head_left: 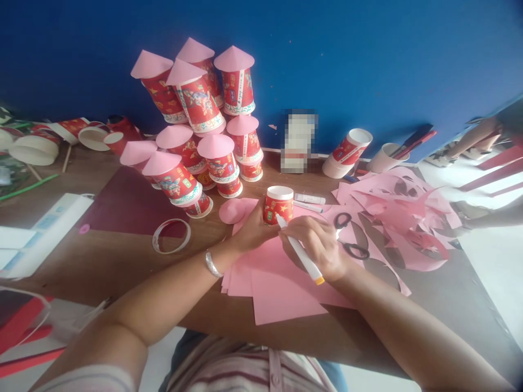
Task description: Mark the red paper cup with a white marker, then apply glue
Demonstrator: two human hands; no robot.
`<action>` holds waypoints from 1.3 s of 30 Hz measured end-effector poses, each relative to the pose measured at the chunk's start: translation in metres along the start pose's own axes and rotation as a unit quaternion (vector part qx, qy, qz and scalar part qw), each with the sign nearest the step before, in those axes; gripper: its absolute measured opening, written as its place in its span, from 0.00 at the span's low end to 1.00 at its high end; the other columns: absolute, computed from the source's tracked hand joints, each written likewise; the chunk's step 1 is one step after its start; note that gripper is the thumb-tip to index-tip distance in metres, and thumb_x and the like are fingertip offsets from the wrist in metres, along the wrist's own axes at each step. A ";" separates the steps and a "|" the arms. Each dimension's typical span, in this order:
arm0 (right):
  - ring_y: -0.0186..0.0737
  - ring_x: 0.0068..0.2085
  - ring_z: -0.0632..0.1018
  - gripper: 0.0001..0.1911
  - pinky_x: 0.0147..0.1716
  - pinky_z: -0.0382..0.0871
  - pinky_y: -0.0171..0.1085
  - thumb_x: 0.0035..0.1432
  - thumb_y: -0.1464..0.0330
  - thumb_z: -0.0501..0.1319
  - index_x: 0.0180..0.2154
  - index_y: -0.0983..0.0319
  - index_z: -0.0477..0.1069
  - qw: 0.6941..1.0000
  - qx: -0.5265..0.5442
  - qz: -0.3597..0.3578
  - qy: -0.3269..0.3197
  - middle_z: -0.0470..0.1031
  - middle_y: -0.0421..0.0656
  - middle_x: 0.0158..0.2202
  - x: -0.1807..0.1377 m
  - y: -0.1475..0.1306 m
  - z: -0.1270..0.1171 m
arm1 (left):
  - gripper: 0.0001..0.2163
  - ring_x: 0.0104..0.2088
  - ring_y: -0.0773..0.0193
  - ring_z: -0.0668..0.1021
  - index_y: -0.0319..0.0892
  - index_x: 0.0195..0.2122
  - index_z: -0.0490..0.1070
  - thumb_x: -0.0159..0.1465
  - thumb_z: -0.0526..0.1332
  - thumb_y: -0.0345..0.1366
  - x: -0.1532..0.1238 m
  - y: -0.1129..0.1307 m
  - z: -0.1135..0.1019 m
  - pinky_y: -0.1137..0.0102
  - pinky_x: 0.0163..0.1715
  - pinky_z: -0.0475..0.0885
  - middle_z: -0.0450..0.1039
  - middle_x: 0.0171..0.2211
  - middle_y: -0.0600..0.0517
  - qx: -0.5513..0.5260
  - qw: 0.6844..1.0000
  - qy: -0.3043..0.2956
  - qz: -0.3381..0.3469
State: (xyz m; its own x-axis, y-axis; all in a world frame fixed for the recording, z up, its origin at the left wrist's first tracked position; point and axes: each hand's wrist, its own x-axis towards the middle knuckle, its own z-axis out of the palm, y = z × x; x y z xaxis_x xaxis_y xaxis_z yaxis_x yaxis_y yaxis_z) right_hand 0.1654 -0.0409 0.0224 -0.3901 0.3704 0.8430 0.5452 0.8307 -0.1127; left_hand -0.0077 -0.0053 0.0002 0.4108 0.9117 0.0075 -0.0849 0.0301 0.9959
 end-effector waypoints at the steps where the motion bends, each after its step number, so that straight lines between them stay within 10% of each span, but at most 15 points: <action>1: 0.36 0.30 0.79 0.10 0.28 0.75 0.35 0.65 0.77 0.63 0.45 0.60 0.69 1.000 -0.007 0.004 -0.001 0.77 0.40 0.32 0.000 0.000 0.000 | 0.24 0.42 0.59 0.76 0.44 0.46 0.66 0.55 0.76 0.45 0.000 0.002 0.001 0.64 0.41 0.74 0.73 0.41 0.51 0.008 1.000 0.004 0.006; 39: 0.30 0.24 0.71 0.10 0.23 0.63 0.33 0.64 0.80 0.61 0.39 0.59 0.65 0.997 -0.064 0.026 -0.033 0.72 0.35 0.28 -0.002 -0.008 0.005 | 0.28 0.35 0.64 0.74 0.44 0.40 0.65 0.46 0.80 0.44 0.001 0.006 0.003 0.67 0.35 0.73 0.71 0.35 0.55 0.014 0.999 0.038 -0.022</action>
State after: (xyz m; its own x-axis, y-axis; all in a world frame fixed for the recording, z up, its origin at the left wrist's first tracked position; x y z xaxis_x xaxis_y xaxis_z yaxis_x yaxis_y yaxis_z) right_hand 0.1585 -0.0466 0.0191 -0.4047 0.4412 0.8010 0.6540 0.7518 -0.0837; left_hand -0.0051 -0.0051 0.0061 0.3441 0.9380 -0.0414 -0.0434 0.0599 0.9973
